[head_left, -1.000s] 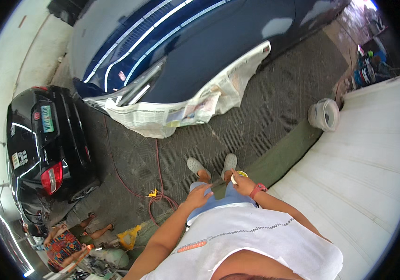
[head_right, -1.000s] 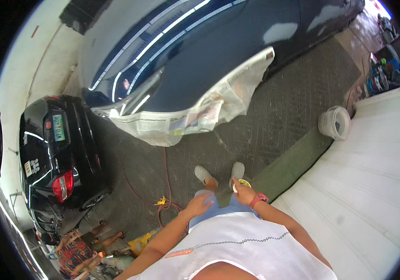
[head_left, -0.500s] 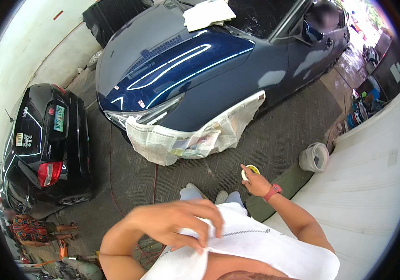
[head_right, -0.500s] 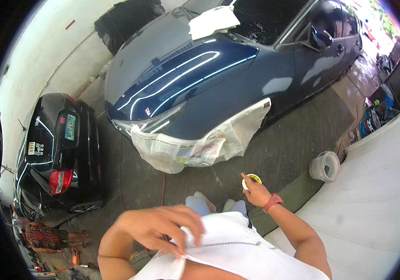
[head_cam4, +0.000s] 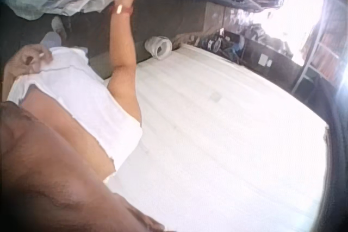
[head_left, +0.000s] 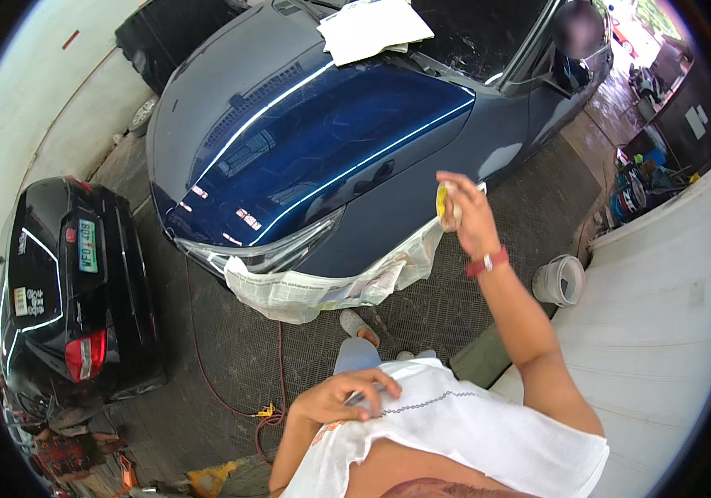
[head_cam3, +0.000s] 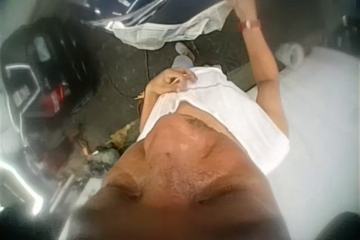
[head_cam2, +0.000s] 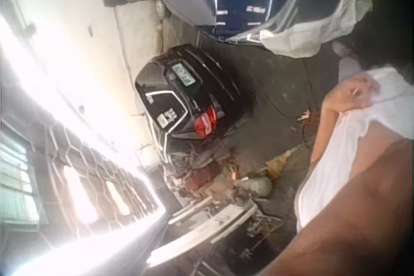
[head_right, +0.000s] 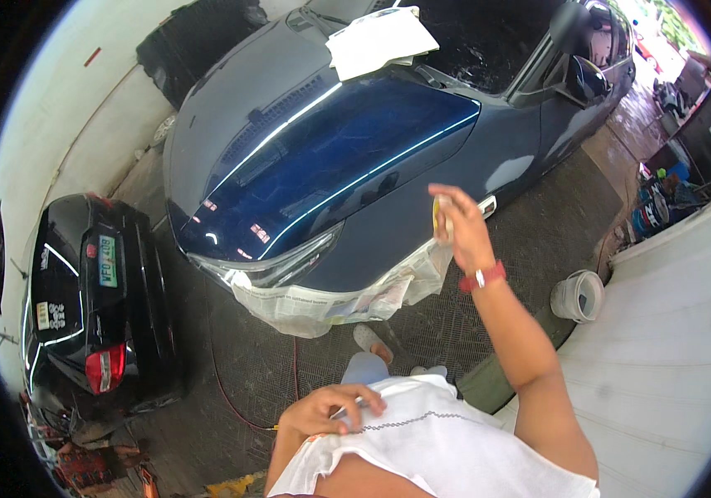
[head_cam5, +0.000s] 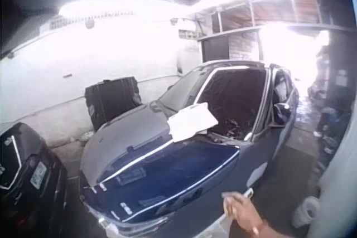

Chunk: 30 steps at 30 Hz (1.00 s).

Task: The person tapes newspaper and white paper onto the front bumper and hood of a dark blue car using masking tape. They smooth the paper to conform to the car's curves and secure edges with tape.

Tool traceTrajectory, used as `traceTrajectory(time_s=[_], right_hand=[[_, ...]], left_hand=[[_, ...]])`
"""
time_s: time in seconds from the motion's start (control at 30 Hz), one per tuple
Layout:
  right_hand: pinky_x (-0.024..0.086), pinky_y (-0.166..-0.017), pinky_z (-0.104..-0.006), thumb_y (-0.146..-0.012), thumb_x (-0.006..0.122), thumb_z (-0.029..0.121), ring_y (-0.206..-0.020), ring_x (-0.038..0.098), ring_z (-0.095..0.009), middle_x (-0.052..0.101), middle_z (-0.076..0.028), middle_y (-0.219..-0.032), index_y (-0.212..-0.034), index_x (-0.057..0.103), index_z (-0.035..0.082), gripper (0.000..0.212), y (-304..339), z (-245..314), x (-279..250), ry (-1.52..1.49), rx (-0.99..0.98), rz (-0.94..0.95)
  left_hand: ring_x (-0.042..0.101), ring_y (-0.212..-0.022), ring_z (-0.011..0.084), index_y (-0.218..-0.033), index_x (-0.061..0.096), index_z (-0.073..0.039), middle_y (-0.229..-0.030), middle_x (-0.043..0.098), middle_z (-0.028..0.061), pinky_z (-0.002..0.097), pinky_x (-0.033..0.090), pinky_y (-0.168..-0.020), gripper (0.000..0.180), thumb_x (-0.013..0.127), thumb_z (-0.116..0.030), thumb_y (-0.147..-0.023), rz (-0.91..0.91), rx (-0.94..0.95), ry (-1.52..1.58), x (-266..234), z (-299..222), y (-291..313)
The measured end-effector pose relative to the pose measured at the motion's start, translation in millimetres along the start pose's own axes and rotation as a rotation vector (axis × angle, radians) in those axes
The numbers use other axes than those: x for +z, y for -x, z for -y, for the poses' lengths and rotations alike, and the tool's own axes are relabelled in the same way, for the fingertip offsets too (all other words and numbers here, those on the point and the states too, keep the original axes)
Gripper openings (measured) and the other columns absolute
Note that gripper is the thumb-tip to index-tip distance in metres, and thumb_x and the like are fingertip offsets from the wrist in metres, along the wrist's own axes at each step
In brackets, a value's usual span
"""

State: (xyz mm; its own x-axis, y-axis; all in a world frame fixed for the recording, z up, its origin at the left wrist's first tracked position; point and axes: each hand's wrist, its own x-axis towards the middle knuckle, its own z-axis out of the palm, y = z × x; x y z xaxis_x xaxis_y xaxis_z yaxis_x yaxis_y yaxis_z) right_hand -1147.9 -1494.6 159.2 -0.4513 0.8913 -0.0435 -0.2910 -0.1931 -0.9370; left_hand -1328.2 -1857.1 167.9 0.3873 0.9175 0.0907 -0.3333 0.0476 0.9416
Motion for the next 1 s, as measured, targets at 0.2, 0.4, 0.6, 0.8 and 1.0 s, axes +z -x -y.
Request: traceTrajectory(time_s=[0.2, 0.4, 0.6, 0.8, 1.0], right_hand=[[0.054, -0.063, -0.0296, -0.107, 0.062, 0.011, -0.067, 0.058, -0.011, 0.064, -0.003, -0.087, -0.127, 0.071, 0.001, 0.025, -130, 62, 21, -0.155, -0.185, -0.031], [0.061, -0.067, -0.0349, -0.106, 0.062, 0.014, -0.073, 0.067, -0.019, 0.073, -0.012, -0.101, -0.127, 0.068, 0.001, 0.025, -234, 87, 22, -0.289, -0.146, -0.233], [0.062, -0.061, -0.0373, -0.104, 0.07, 0.019, -0.078, 0.072, -0.025, 0.073, -0.014, -0.098, -0.12, 0.066, 0.0, 0.026, -367, 87, -29, -0.223, -0.058, -0.431], [0.063, -0.062, -0.0366, -0.1, 0.075, 0.032, -0.086, 0.074, -0.027, 0.069, -0.023, -0.119, -0.132, 0.064, -0.009, 0.053, -476, 93, -31, 0.08, 0.085, -0.446], [0.052, -0.047, -0.0345, -0.096, 0.074, 0.026, -0.052, 0.063, -0.021, 0.073, -0.012, -0.083, -0.107, 0.076, -0.002, 0.03, -565, 38, -34, -0.121, 0.08, -0.316]], left_hand=[[0.059, -0.135, 0.0266, -0.132, 0.068, -0.005, -0.142, 0.066, 0.0113, 0.0442, 0.042, -0.118, 0.046, 0.084, -0.025, -0.095, -0.425, -0.071, -0.106, -86, -8, -17], [0.059, -0.135, 0.0274, -0.131, 0.065, -0.001, -0.138, 0.067, 0.0143, 0.0443, 0.041, -0.12, 0.059, 0.086, -0.041, -0.093, -0.782, -0.097, -0.373, -147, -43, -23], [0.062, -0.13, 0.0267, -0.132, 0.064, 0.001, -0.134, 0.068, 0.015, 0.042, 0.044, -0.117, 0.059, 0.085, -0.04, -0.095, -1.029, 0.036, -0.398, -141, -54, -72], [0.064, -0.128, 0.0275, -0.131, 0.064, 0.002, -0.133, 0.068, 0.0165, 0.043, 0.046, -0.116, 0.057, 0.085, -0.038, -0.095, -1.257, 0.06, -0.495, -100, -44, -130], [0.064, -0.127, 0.0278, -0.13, 0.063, 0.004, -0.133, 0.067, 0.0168, 0.0425, 0.046, -0.116, 0.045, 0.081, -0.021, -0.097, -1.268, 0.014, -0.625, -80, -54, -195]])
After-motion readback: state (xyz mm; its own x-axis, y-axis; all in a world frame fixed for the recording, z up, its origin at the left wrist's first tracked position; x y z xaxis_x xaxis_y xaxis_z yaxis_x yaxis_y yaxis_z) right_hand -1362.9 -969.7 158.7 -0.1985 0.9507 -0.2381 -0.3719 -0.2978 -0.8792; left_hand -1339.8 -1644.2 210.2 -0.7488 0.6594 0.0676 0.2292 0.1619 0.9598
